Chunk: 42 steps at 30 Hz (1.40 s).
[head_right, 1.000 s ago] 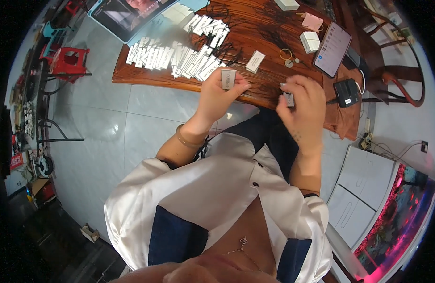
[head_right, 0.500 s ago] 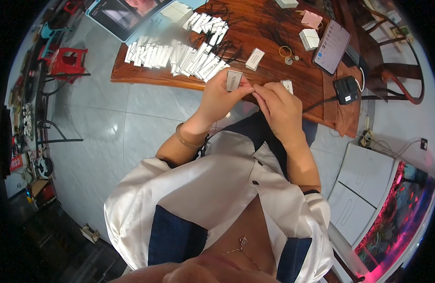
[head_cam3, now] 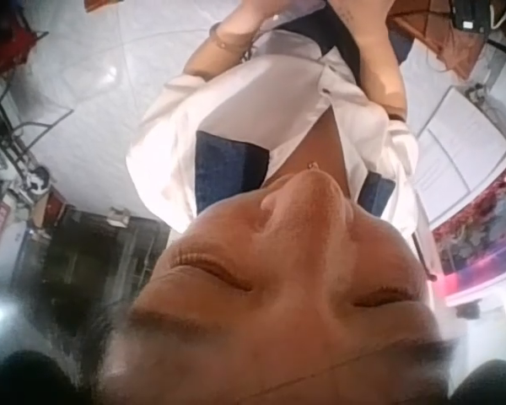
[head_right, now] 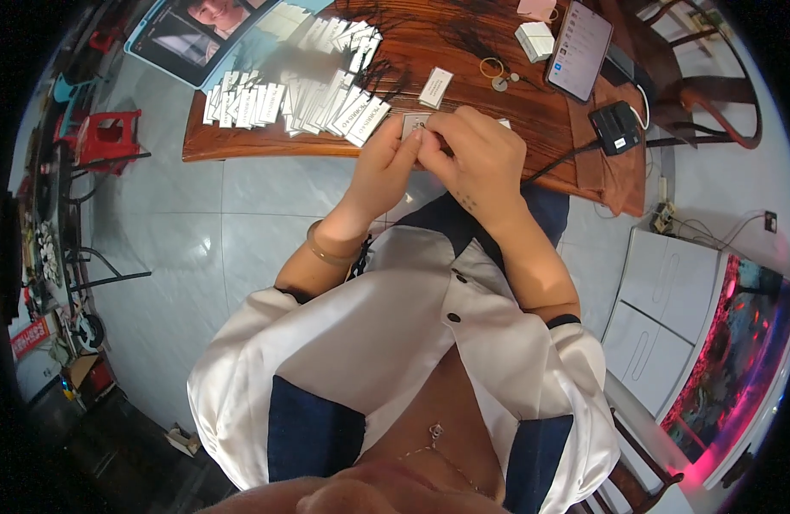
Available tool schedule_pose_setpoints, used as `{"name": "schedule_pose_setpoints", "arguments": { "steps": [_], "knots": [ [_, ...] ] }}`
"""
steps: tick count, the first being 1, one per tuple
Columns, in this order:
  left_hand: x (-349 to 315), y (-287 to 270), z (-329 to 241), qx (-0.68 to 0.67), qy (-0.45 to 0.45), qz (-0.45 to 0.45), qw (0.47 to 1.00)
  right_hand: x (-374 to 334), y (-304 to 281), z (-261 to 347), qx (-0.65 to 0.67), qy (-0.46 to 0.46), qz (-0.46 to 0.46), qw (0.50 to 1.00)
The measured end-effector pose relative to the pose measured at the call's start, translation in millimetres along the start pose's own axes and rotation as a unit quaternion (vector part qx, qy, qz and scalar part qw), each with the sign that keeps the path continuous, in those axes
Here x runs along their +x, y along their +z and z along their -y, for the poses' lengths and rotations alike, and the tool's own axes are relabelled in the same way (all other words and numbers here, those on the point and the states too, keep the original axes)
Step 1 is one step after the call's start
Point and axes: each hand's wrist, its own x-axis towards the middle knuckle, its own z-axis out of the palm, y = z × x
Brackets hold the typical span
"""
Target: Applying small labels to plastic components with black cords.
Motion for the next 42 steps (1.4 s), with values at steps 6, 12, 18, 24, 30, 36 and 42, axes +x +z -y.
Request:
{"name": "schedule_pose_setpoints", "arguments": {
  "steps": [6, 12, 18, 24, 30, 36, 42],
  "knots": [
    [-0.4, 2.8, -7.6, 0.129, 0.058, -0.022, 0.99, 2.1, 5.0, 0.6, 0.009, 0.012, -0.008, 1.0],
    [1.5, 1.3, -4.3, 0.31, 0.203, -0.05, 0.928, 3.8, 8.1, 4.3, 0.009, 0.03, 0.006, 0.999],
    [5.7, -6.4, 3.6, 0.365, 0.226, -0.04, 0.902, -0.9, 7.9, 8.5, 0.052, 0.13, 0.047, 0.989],
    [2.8, -3.1, 3.3, 0.393, 0.242, -0.062, 0.885, -10.4, 4.6, 5.5, 0.115, 0.196, 0.078, 0.971],
    [4.4, -11.1, -5.0, 0.297, 0.166, 0.016, 0.94, -0.7, -9.8, -9.6, 0.106, 0.148, 0.03, 0.983],
    [-0.3, -5.4, -19.2, 0.177, 0.059, 0.113, 0.976, -2.9, -12.1, -31.0, 0.437, 0.323, 0.136, 0.828],
    [-0.8, -6.1, -19.1, 0.182, 0.05, 0.13, 0.973, -5.7, -5.8, -30.8, 0.452, 0.299, 0.04, 0.839]
  ]
}}
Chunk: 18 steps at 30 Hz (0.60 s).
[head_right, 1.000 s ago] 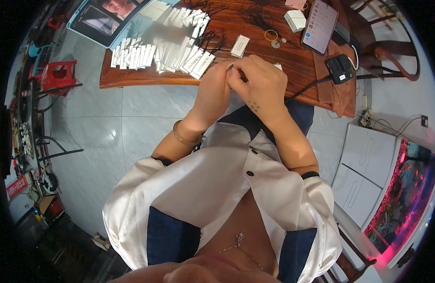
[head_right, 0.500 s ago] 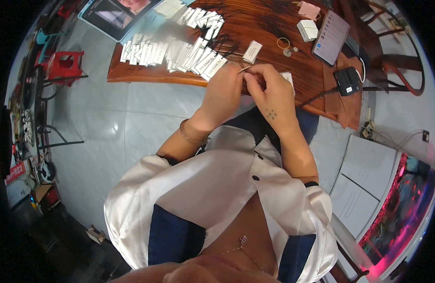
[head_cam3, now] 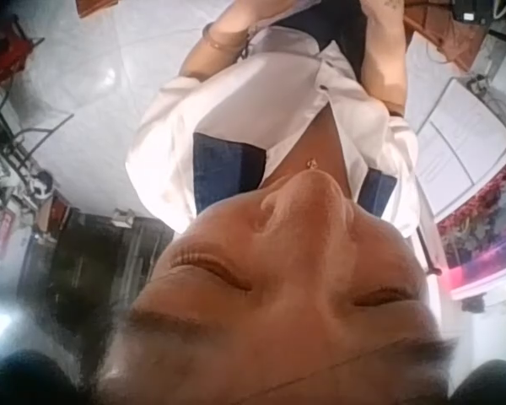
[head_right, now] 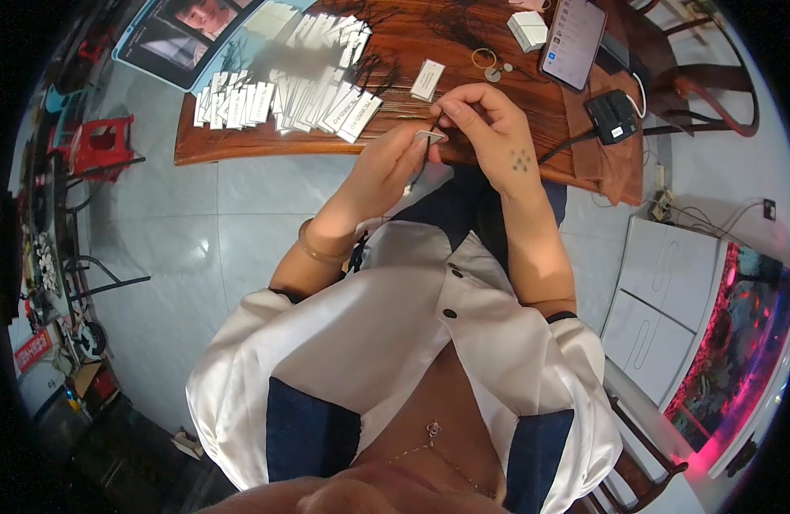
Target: Applying small labels to plastic components with black cords.
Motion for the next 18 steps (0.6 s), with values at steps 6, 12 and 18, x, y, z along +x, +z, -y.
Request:
{"name": "schedule_pose_setpoints", "arguments": {
  "steps": [6, 12, 18],
  "knots": [
    [0.0, 1.3, 0.3, 0.014, 0.0, -0.039, 0.999, -12.0, -1.1, 0.1, -0.076, -0.039, -0.003, 0.996],
    [-1.4, -0.1, -1.0, -0.183, -0.067, -0.029, 0.98, -15.0, -1.9, -5.6, -0.111, -0.109, -0.007, 0.988],
    [-2.4, -1.8, 2.6, -0.328, -0.078, 0.013, 0.941, -14.8, 5.5, -0.2, -0.022, -0.109, -0.005, 0.994]
  ]
}}
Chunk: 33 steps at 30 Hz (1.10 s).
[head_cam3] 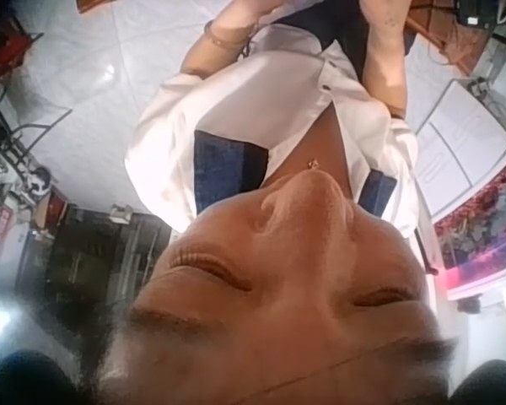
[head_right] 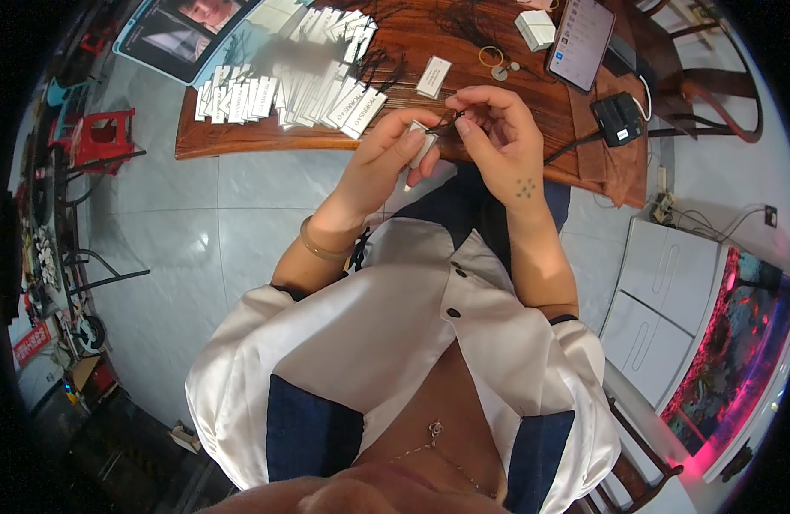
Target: Applying small labels to plastic components with black cords.
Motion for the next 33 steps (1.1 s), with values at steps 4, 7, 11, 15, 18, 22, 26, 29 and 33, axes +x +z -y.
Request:
{"name": "schedule_pose_setpoints", "arguments": {
  "steps": [4, 7, 11, 15, 18, 22, 26, 29, 33],
  "knots": [
    [-3.2, 6.2, 2.5, 0.086, 0.048, -0.042, 0.994, -1.1, -1.2, 1.6, 0.007, 0.02, -0.025, 0.999],
    [-5.3, 3.4, 10.1, 0.278, 0.173, -0.053, 0.943, 1.4, -16.6, -1.2, 0.041, 0.138, 0.025, 0.989],
    [-2.1, -2.9, 10.9, 0.418, 0.295, -0.041, 0.859, 4.9, -23.8, 1.3, 0.093, 0.218, 0.054, 0.97],
    [-7.8, -2.6, 16.3, 0.318, 0.245, -0.022, 0.916, 9.2, -17.1, 4.5, 0.12, 0.212, 0.09, 0.966],
    [-11.5, -0.5, 10.1, 0.195, 0.175, 0.008, 0.965, 9.5, -12.6, -0.6, 0.087, 0.119, 0.096, 0.985],
    [-11.2, 0.8, 9.3, 0.059, 0.176, 0.058, 0.981, 11.1, -8.7, 2.0, -0.001, 0.013, 0.167, 0.986],
    [-14.4, -2.0, 9.9, 0.021, 0.129, 0.066, 0.989, 9.1, -13.9, -4.9, -0.026, 0.009, 0.182, 0.983],
    [-14.5, -4.0, 12.1, 0.021, 0.129, 0.081, 0.988, 8.2, -14.7, -0.7, 0.035, 0.064, 0.161, 0.984],
    [-14.3, 0.2, 7.2, 0.032, 0.106, 0.056, 0.992, 8.8, -16.4, 2.3, 0.061, 0.059, 0.161, 0.983]
  ]
}}
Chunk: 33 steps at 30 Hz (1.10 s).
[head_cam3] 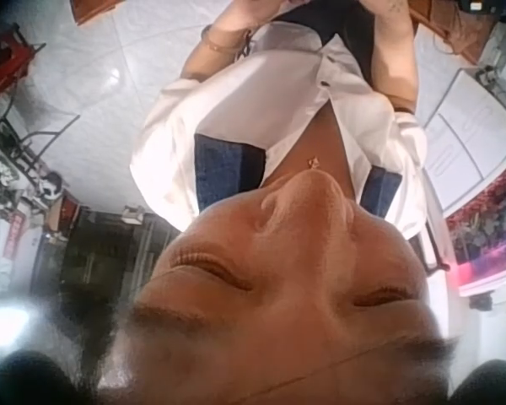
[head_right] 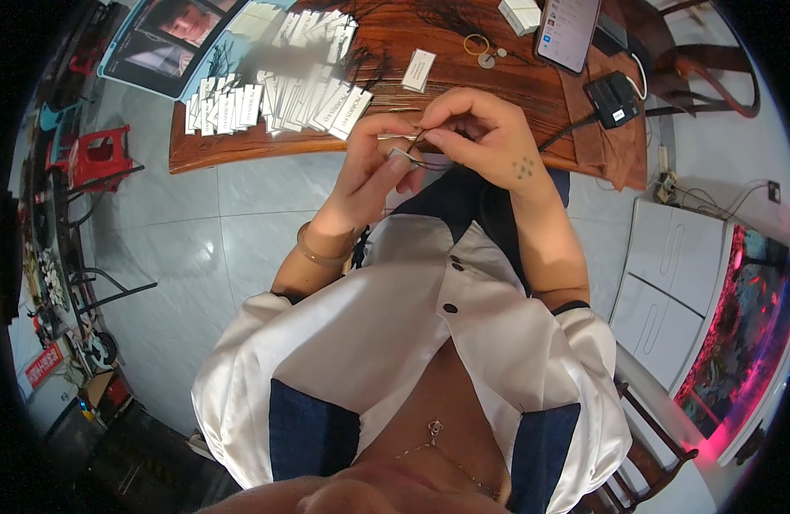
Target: Applying small labels to plastic components with black cords.
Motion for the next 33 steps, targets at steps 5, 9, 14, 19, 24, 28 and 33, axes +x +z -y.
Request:
{"name": "schedule_pose_setpoints", "arguments": {
  "steps": [5, 9, 14, 19, 24, 28, 33],
  "knots": [
    [4.4, 1.9, -7.3, 0.02, -0.055, -0.039, 0.998, -4.1, 5.1, 5.6, -0.066, -0.066, -0.009, 0.996],
    [4.6, 0.2, -6.0, 0.035, -0.072, -0.02, 0.997, -9.3, 9.7, 9.6, -0.126, -0.076, -0.021, 0.989],
    [4.6, 1.2, -5.9, -0.009, -0.068, -0.021, 0.997, -9.2, 12.7, 10.8, -0.189, -0.094, -0.043, 0.977],
    [6.7, -0.6, -2.6, -0.046, -0.045, -0.016, 0.998, -13.2, 10.9, 7.1, -0.105, -0.065, -0.038, 0.992],
    [7.5, 0.4, -1.7, -0.037, -0.037, -0.045, 0.998, -12.9, 18.9, 10.3, -0.102, -0.041, -0.043, 0.993],
    [7.9, 1.2, -6.1, -0.021, -0.062, -0.057, 0.996, -10.6, 21.0, 11.3, -0.124, -0.05, -0.051, 0.99],
    [5.7, 2.6, -2.4, 0.076, -0.033, -0.038, 0.996, -6.1, 15.6, 12.4, -0.159, -0.069, -0.036, 0.984]
  ]
}}
